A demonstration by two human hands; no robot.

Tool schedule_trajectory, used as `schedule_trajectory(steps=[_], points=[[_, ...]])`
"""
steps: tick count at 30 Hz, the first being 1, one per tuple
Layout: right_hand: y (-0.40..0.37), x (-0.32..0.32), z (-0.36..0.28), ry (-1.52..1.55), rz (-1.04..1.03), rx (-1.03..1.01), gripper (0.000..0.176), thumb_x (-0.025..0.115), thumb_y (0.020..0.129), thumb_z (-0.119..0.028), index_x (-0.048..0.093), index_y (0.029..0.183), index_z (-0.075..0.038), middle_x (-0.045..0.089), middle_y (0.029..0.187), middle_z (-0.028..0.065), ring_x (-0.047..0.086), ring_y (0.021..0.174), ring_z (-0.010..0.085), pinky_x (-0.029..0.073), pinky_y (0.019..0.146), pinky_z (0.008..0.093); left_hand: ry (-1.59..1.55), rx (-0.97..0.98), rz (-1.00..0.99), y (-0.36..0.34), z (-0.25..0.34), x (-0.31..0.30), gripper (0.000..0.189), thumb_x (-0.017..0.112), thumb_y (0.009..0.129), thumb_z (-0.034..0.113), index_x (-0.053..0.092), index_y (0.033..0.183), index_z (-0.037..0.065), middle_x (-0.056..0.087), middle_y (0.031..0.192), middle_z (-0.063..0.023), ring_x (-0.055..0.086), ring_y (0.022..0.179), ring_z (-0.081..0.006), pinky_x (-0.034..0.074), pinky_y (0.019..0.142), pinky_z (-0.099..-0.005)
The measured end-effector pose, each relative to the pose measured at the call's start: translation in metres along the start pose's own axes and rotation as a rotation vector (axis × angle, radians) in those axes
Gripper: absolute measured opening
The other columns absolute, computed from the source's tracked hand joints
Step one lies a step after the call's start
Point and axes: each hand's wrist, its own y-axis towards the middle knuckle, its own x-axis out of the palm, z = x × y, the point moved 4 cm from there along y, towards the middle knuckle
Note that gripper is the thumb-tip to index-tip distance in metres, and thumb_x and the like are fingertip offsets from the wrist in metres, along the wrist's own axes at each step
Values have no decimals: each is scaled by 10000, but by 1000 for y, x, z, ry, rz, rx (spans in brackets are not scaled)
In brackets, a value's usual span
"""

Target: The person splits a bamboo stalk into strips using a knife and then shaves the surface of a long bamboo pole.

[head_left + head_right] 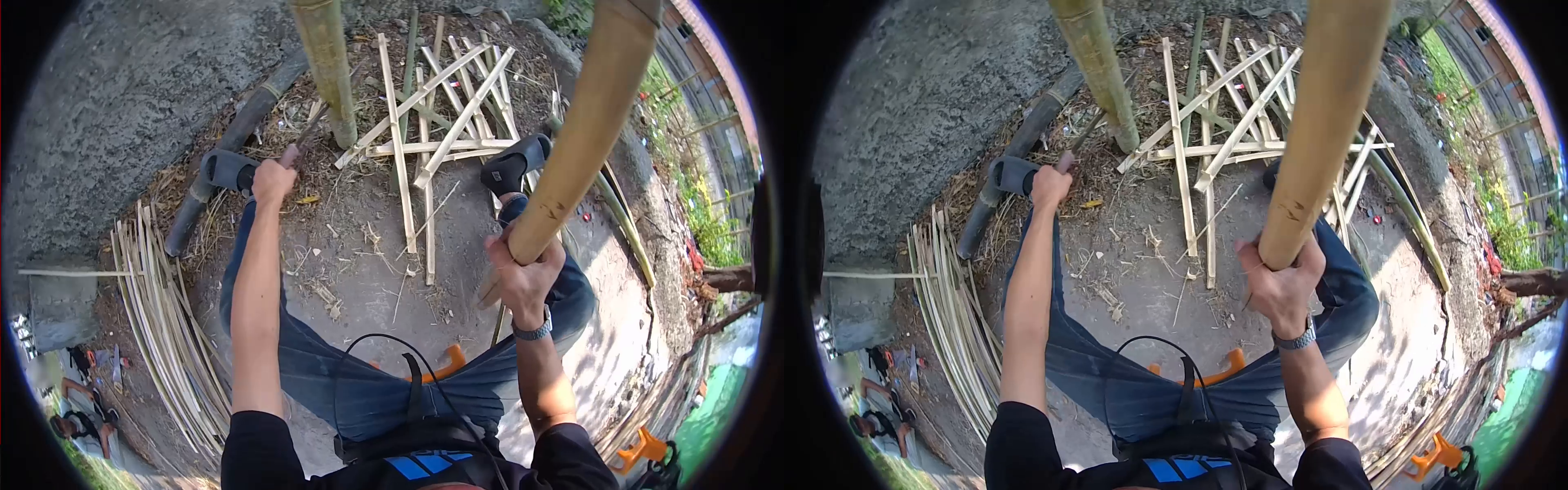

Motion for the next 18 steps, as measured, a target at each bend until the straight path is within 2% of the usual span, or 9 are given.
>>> schedule_trajectory(steps=[2, 3, 5, 6, 8, 11, 15, 17, 18], points=[[11, 1, -4, 105, -208, -83, 474, 840, 763, -193, 641, 1138, 19, 677, 876, 53, 659, 806, 155, 546, 763, 325, 4, 56, -8, 9, -1, 10, 416, 714, 824, 315, 744, 1050, -33, 731, 1090, -273, 706, 1060, -415, 550, 916, -499], [19, 8, -4, 264, -230, -59, 536, 836, 771, -234, 626, 1189, 25, 681, 914, 67, 658, 836, 166, 543, 786, 338, 59, 115, 59, 13, -4, 16, 412, 700, 832, 312, 743, 1043, -39, 734, 1052, -282, 710, 1033, -426, 550, 909, -503], [31, 19, 5, 349, -394, 10, 588, 821, 761, -251, 615, 1237, 25, 688, 987, 92, 659, 904, 181, 536, 832, 358, 58, 73, 35, 16, -2, 18, 414, 704, 847, 312, 735, 1061, -41, 736, 1071, -267, 704, 1039, -431, 550, 904, -510], [33, 27, 17, 266, -531, 60, 579, 809, 745, -226, 619, 1234, 20, 690, 1023, 102, 661, 942, 186, 531, 856, 364, 67, 56, 43, 17, -1, 14, 420, 706, 853, 314, 731, 1081, -37, 737, 1088, -257, 703, 1046, -429, 550, 901, -513], [24, 55, 73, 196, -561, 200, 568, 784, 710, -101, 618, 1243, 7, 681, 889, 67, 659, 844, 169, 543, 829, 347, 76, 49, 48, 14, 5, 9, 427, 708, 857, 318, 726, 1106, -29, 733, 1116, -250, 699, 1065, -423, 550, 907, -513], [-5, 66, 141, 52, -379, 244, 574, 764, 683, -90, 653, 1240, -4, 706, 910, 70, 669, 819, 156, 549, 791, 339, 71, 20, 21, 13, 17, 9, 440, 711, 862, 323, 718, 1144, -14, 724, 1164, -238, 690, 1100, -411, 546, 925, -511], [-29, 50, 156, 34, -297, 302, 565, 743, 676, -132, 668, 1219, 6, 730, 876, 149, 703, 742, 222, 555, 723, 354, 114, 29, 34, 15, 9, 8, 444, 703, 867, 325, 716, 1152, -15, 727, 1163, -227, 695, 1083, -403, 541, 935, -507], [-25, 44, 148, 44, -243, 155, 519, 734, 679, -123, 661, 1175, 11, 701, 822, 176, 684, 704, 245, 549, 704, 363, 106, 72, 44, 23, 13, 18, 437, 690, 872, 325, 720, 1143, -17, 734, 1131, -227, 704, 1058, -399, 539, 918, -507], [-19, 38, 138, 19, -230, 148, 477, 734, 679, -114, 658, 1133, 11, 692, 800, 151, 663, 689, 212, 539, 678, 348, 75, 81, 7, 34, 4, 27, 431, 683, 873, 326, 724, 1132, -17, 738, 1112, -229, 707, 1050, -396, 538, 911, -507]])
